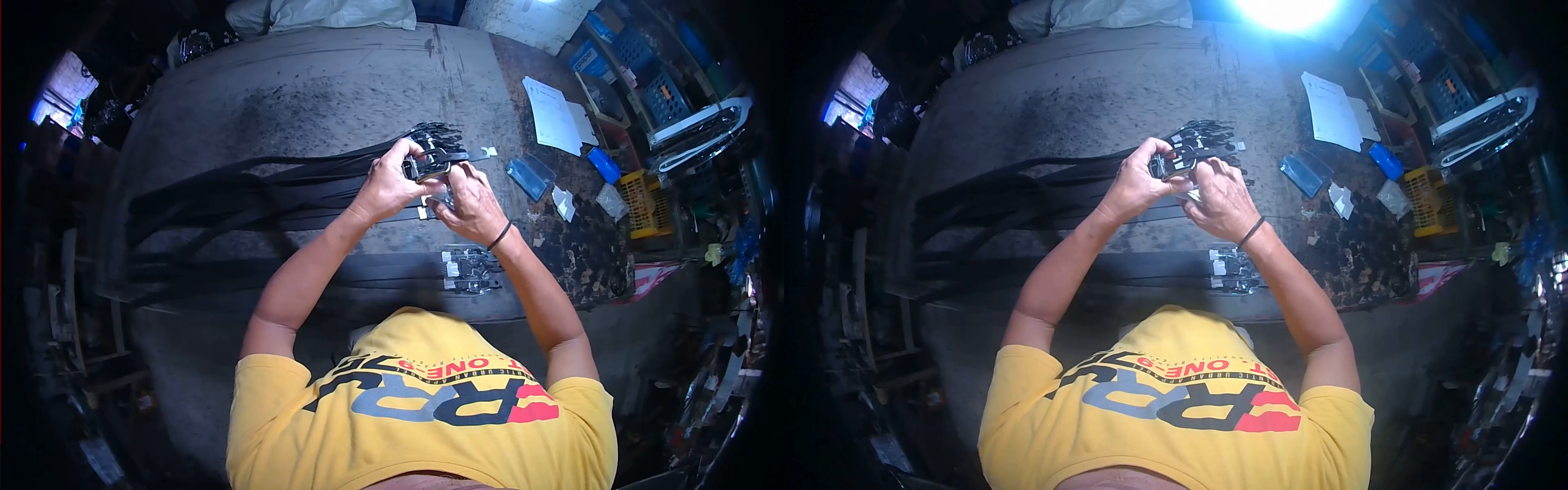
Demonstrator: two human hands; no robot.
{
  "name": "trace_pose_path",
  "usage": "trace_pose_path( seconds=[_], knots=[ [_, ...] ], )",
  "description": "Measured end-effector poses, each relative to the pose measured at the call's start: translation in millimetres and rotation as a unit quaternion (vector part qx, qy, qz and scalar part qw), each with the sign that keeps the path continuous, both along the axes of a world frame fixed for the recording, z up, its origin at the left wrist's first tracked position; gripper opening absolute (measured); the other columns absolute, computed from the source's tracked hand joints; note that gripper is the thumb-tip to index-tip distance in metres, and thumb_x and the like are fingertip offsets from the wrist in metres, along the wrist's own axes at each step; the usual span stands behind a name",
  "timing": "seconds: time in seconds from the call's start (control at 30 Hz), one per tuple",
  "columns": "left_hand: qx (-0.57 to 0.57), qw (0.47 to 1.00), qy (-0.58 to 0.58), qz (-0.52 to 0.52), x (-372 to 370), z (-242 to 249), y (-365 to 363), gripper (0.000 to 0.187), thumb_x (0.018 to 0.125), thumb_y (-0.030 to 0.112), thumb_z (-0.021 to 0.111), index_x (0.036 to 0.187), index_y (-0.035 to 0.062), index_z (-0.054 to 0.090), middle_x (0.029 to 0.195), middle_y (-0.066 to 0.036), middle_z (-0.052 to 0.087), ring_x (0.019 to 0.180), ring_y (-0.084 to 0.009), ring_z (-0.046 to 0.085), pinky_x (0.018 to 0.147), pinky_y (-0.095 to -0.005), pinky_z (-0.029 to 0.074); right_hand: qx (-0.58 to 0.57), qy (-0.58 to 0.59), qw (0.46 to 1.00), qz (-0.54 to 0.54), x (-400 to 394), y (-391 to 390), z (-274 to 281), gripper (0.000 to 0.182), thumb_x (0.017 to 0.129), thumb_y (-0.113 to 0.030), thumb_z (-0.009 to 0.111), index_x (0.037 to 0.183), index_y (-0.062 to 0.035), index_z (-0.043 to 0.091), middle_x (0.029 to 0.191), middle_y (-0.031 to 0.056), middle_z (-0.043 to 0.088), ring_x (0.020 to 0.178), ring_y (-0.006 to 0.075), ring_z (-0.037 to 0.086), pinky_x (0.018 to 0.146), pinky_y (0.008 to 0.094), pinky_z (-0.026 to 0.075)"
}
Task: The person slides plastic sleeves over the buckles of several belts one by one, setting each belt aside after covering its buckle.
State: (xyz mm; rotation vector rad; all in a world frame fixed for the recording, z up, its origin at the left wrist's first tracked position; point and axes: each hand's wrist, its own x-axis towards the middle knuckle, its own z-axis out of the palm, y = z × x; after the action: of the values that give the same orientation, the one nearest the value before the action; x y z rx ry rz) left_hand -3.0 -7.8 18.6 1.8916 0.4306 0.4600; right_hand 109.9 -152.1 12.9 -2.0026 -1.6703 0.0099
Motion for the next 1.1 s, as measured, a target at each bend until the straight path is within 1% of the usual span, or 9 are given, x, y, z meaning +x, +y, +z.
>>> trace_pose_path(
  seconds=[0.13, 0.27, 0.33, 0.4, 0.53, 0.6, 0.63, 0.83, 1.1],
  knots=[
    [-0.017, 0.999, 0.001, -0.040, 1, -3, 6, 0.045, 0.067, 0.020, 0.083, 0.098, 0.0067, 0.053, 0.092, -0.001, 0.059, 0.087, -0.0084, 0.053, 0.079, -0.0266, 0.046, 0.016, -0.017, 1.000, 0.007, 1, -6, -5, 0.034, 0.074, -0.019, 0.068, 0.097, -0.0039, 0.048, 0.089, 0.0143, 0.053, 0.091, 0.0331, 0.052, 0.079, 0.0435, 0.039],
    [-0.006, 0.999, -0.005, -0.046, -6, 6, 14, 0.044, 0.068, 0.020, 0.082, 0.099, 0.0067, 0.054, 0.092, 0.000, 0.059, 0.087, -0.0083, 0.053, 0.079, -0.0263, 0.046, 0.016, 0.056, 0.998, 0.024, 3, -12, 4, 0.030, 0.077, -0.020, 0.067, 0.094, -0.0053, 0.048, 0.089, 0.0123, 0.051, 0.087, 0.0324, 0.051, 0.076, 0.0419, 0.040],
    [0.019, 0.999, 0.008, -0.046, -18, 8, 25, 0.048, 0.066, 0.023, 0.084, 0.101, 0.0078, 0.054, 0.091, 0.001, 0.060, 0.087, -0.0083, 0.054, 0.078, -0.0260, 0.046, -0.028, 0.101, 0.994, -0.003, 7, -21, 10, 0.030, 0.077, -0.021, 0.067, 0.092, -0.0052, 0.046, 0.088, 0.0123, 0.050, 0.086, 0.0323, 0.051, 0.076, 0.0411, 0.039],
    [0.120, 0.992, -0.013, -0.034, -30, 12, 28, 0.050, 0.064, 0.024, 0.085, 0.101, 0.0084, 0.054, 0.090, -0.001, 0.061, 0.085, -0.0091, 0.056, 0.075, -0.0260, 0.047, -0.014, 0.082, 0.996, -0.017, 11, -28, 10, 0.030, 0.077, -0.020, 0.067, 0.091, -0.0047, 0.045, 0.088, 0.0125, 0.050, 0.085, 0.0321, 0.050, 0.075, 0.0409, 0.039],
    [0.167, 0.985, -0.001, -0.036, -46, 18, 30, 0.053, 0.063, 0.025, 0.085, 0.102, 0.0089, 0.053, 0.090, -0.003, 0.062, 0.081, -0.0126, 0.060, 0.072, -0.0278, 0.049, -0.030, 0.101, 0.994, -0.023, 21, -39, 12, 0.031, 0.078, -0.022, 0.066, 0.094, -0.0037, 0.046, 0.088, 0.0140, 0.050, 0.086, 0.0325, 0.050, 0.075, 0.0419, 0.040],
    [0.253, 0.967, -0.022, -0.034, -48, 18, 28, 0.055, 0.062, 0.027, 0.085, 0.103, 0.0092, 0.052, 0.090, -0.005, 0.062, 0.076, -0.0170, 0.062, 0.070, -0.0302, 0.050, -0.061, 0.091, 0.994, -0.031, 24, -41, 11, 0.033, 0.078, -0.024, 0.066, 0.094, -0.0032, 0.045, 0.090, 0.0149, 0.049, 0.086, 0.0330, 0.050, 0.075, 0.0421, 0.040],
    [0.259, 0.965, -0.015, -0.038, -48, 18, 27, 0.056, 0.062, 0.029, 0.084, 0.103, 0.0099, 0.051, 0.091, -0.005, 0.063, 0.078, -0.0211, 0.064, 0.071, -0.0319, 0.051, -0.061, 0.091, 0.993, -0.030, 24, -42, 11, 0.033, 0.078, -0.024, 0.066, 0.094, -0.0032, 0.045, 0.090, 0.0149, 0.049, 0.086, 0.0330, 0.050, 0.075, 0.0421, 0.040],
    [0.325, 0.944, -0.032, -0.039, -44, 14, 20, 0.055, 0.063, 0.028, 0.083, 0.103, 0.0102, 0.052, 0.094, -0.007, 0.065, 0.084, -0.0261, 0.066, 0.072, -0.0348, 0.053, -0.083, 0.062, 0.994, -0.020, 26, -48, 19, 0.036, 0.076, -0.026, 0.067, 0.095, -0.0037, 0.046, 0.092, 0.0147, 0.050, 0.090, 0.0327, 0.050, 0.078, 0.0418, 0.039],
    [0.370, 0.927, -0.041, -0.042, -42, 10, 19, 0.051, 0.065, 0.026, 0.081, 0.103, 0.0106, 0.052, 0.093, -0.007, 0.064, 0.082, -0.0258, 0.066, 0.071, -0.0344, 0.053, -0.107, 0.001, 0.994, -0.032, 29, -49, 20, 0.042, 0.074, -0.027, 0.069, 0.100, -0.0044, 0.046, 0.092, 0.0147, 0.047, 0.090, 0.0325, 0.049, 0.077, 0.0399, 0.039]
  ],
)
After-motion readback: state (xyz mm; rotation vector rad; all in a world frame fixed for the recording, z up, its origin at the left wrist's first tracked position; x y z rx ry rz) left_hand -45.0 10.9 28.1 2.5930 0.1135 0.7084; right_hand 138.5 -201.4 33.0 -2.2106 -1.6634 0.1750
